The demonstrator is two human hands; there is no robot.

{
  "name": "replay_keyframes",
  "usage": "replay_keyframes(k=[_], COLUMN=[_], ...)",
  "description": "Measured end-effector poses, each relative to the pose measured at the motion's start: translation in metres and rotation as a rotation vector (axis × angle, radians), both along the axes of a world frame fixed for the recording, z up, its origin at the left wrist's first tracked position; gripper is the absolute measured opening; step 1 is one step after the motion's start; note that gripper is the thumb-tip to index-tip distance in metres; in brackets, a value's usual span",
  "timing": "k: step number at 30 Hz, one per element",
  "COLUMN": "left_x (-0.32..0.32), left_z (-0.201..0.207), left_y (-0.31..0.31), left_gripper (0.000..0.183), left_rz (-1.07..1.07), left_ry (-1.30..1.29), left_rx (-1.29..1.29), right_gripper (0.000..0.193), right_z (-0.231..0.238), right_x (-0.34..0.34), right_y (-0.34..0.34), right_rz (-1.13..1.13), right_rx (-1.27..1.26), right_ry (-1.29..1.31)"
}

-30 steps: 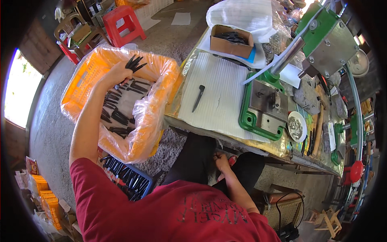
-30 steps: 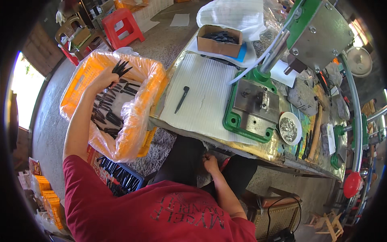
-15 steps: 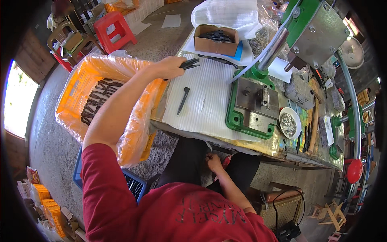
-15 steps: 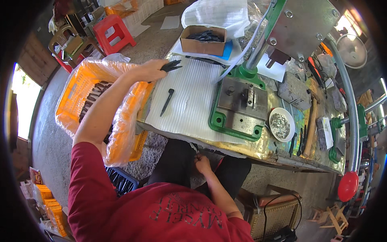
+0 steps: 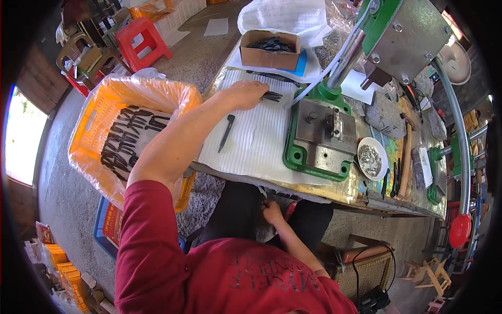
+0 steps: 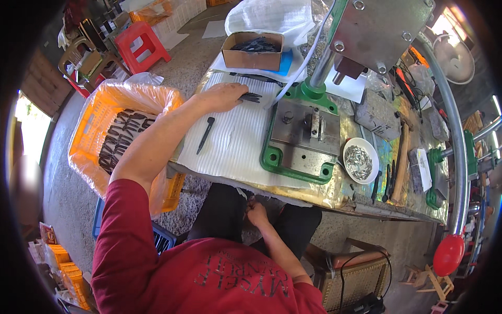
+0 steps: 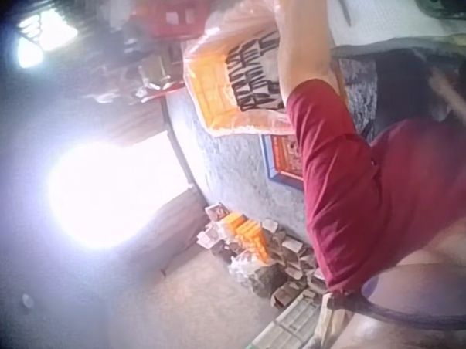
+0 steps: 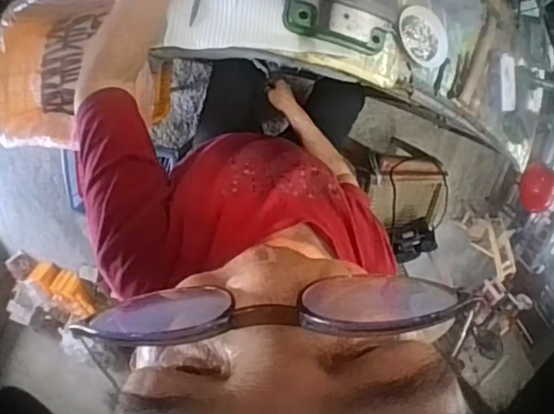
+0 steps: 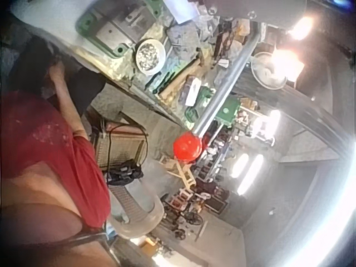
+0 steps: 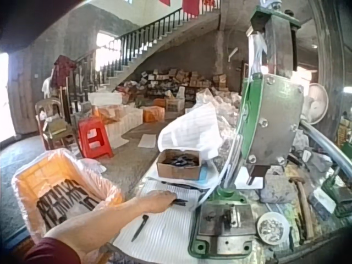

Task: The person assembles black plastic pieces by hand and places them into a blue tray. The person then removes a foam sheet from a yellow basket and unloads black plastic pieces onto the table.

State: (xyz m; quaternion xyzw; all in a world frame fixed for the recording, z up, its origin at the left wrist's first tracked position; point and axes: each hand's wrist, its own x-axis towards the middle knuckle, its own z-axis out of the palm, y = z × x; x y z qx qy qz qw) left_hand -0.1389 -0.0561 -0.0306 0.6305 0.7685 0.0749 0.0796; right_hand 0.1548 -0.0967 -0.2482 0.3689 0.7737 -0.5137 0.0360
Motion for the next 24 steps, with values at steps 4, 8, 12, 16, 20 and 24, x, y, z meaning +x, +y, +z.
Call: replay_keyframes(k=[4, 8, 12, 16, 20, 24], left_x=[0.0, -0.002, -0.003, -0.004, -0.003, 0.011], left_z=[-0.004, -0.001, -0.006, -0.006, -0.014, -0.01], left_y=[0.001, 0.0, -0.001, -0.01, -0.013, -0.016], left_gripper=[0.028, 0.038, 0.044, 0.048, 0.053, 0.053], left_rz=[0.006, 0.006, -0.011, 0.026, 0.045, 0.125], left_ry=[0.077, 0.046, 0.046, 0.039, 0.032, 0.051], left_rx=[0.026, 0.029, 0.119, 0.122, 0.191, 0.155], right_gripper=[0.021, 0.022, 0.022, 0.022, 0.024, 0.026], right_z=[0.003, -0.001, -0.005, -0.007, -0.021, -0.06], right_x=[0.0, 0.001, 0.001, -0.002, 0.003, 0.01], right_y=[0.001, 0.001, 0.004, 0.001, 0.002, 0.009], right_rz=[0.02, -0.015, 0.01, 0.022, 0.001, -0.015], right_rx=[-0.018, -0.04, -0.011, -0.028, -0.007, -0.128], right_ry=[-0.034, -0.014, -0.037, -0.05, -0.024, -0.042])
